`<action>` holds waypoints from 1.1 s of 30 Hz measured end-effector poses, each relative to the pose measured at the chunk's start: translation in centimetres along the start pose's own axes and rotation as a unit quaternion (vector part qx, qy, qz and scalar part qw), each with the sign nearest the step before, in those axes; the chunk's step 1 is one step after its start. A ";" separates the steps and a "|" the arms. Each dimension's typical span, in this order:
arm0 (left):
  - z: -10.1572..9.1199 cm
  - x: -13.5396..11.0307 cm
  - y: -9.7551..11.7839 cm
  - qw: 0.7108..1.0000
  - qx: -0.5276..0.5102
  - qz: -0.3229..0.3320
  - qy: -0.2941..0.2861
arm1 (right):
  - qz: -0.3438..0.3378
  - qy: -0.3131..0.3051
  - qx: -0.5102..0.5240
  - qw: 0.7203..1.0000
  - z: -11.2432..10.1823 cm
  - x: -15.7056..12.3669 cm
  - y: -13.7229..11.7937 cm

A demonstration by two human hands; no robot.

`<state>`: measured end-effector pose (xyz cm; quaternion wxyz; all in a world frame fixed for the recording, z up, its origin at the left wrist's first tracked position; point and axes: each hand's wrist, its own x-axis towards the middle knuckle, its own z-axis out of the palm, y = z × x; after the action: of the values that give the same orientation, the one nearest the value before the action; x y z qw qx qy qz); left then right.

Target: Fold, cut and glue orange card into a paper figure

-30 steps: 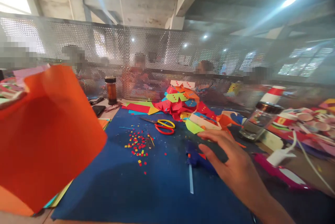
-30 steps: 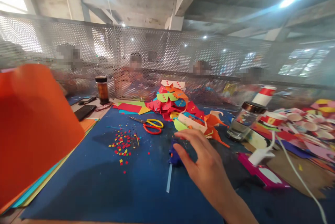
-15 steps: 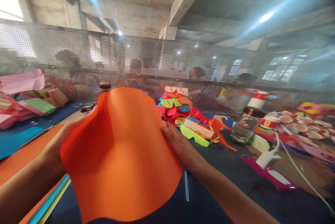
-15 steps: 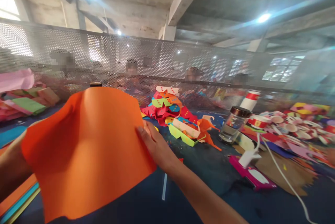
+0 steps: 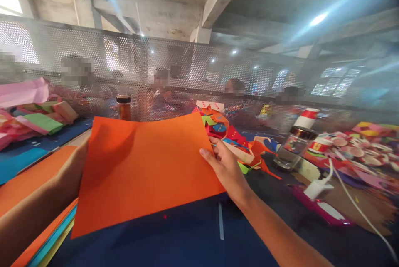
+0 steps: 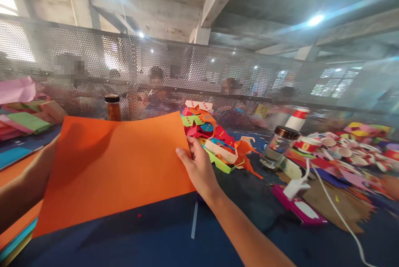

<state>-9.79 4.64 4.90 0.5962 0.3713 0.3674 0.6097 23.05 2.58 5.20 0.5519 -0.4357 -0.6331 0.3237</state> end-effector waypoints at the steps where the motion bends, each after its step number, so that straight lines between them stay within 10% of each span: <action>1: 0.0 0.0 0.3 1.000 -0.001 -0.007 0.002 | -0.003 0.001 -0.002 1.000 0.0 0.1 0.2; 26: -2.0 0.1 0.5 0.994 0.081 -0.056 0.054 | -0.051 0.009 -0.052 0.997 0.4 -0.1 0.8; 33: -0.7 -1.4 -0.4 0.991 0.042 -0.084 0.099 | -0.342 0.102 -0.340 0.870 1.2 -1.9 -0.2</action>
<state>-10.22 3.26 4.16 0.5898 0.3019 0.4800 0.5750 21.85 0.86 4.33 0.5072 -0.3833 -0.7535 -0.1675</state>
